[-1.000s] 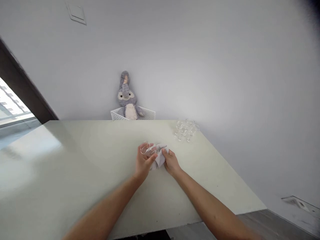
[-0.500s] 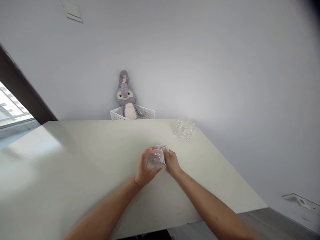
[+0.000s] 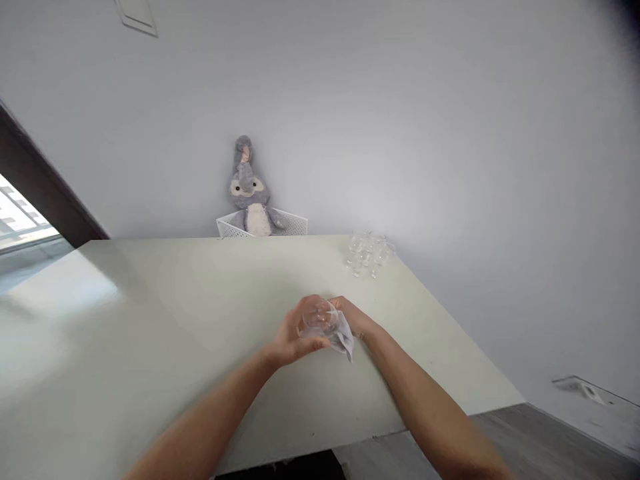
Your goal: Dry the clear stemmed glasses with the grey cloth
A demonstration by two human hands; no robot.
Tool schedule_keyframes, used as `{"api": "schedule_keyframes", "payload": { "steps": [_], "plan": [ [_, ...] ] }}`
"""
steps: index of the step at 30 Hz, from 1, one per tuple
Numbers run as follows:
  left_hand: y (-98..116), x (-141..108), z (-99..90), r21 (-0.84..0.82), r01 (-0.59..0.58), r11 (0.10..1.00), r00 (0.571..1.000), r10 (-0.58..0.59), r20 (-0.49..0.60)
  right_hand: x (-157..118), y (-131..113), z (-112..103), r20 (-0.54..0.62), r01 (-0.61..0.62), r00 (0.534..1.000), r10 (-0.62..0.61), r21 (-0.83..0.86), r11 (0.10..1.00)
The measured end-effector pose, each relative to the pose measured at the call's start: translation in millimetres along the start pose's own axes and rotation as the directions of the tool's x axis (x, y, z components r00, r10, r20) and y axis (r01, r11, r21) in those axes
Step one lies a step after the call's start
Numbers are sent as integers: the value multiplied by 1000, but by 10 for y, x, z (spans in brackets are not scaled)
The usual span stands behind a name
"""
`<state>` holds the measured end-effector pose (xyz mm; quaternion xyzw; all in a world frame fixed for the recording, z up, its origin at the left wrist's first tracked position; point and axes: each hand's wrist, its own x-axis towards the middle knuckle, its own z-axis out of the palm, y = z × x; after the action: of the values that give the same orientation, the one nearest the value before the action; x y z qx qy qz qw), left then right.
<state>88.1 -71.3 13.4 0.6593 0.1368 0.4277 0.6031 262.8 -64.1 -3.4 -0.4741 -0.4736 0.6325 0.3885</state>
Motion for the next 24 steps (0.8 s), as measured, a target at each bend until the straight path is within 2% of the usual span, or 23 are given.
{"api": "schedule_keyframes", "payload": {
  "steps": [2,4,5,7,9,11,13,15,18,20,21,22,24],
  "plan": [
    [-19,44,-42,-154,-30,988,989,7,-148,31,-41,-58,-150,61,988,-42,127,990],
    [-12,101,-117,-278,-101,955,939,-1,-344,66,-82,-97,-327,170,942,-73,281,945],
    [-1,128,-152,-308,-139,941,905,-5,-425,79,-96,-96,-378,221,922,-81,345,912],
    [17,160,-186,-310,-188,932,849,-4,-528,93,-93,-29,-372,274,923,-102,447,851],
    [1,150,-157,-257,-203,945,815,18,-579,95,-44,125,-278,282,948,-155,512,811],
    [-59,104,-81,-154,-184,971,805,59,-591,98,37,317,-207,285,957,-203,539,792],
    [-144,45,-2,10,-157,988,813,135,-567,108,122,483,-207,287,956,-206,538,793],
    [-222,0,40,201,-159,967,828,241,-506,116,190,590,-221,276,957,-186,505,818],
    [-276,-11,6,431,-228,873,823,409,-394,88,251,659,-152,235,969,-193,345,909],
    [-262,13,-67,499,-243,831,810,457,-366,35,263,667,-45,231,973,-228,99,968],
    [-242,30,-111,513,-242,824,798,470,-378,3,258,658,-1,252,967,-253,-77,965],
    [-217,48,-156,520,-235,821,780,478,-403,-30,242,636,25,281,958,-286,-272,920],
    [-161,83,-238,532,-215,819,735,495,-464,-84,177,552,20,294,933,-358,-615,731]
  ]
}}
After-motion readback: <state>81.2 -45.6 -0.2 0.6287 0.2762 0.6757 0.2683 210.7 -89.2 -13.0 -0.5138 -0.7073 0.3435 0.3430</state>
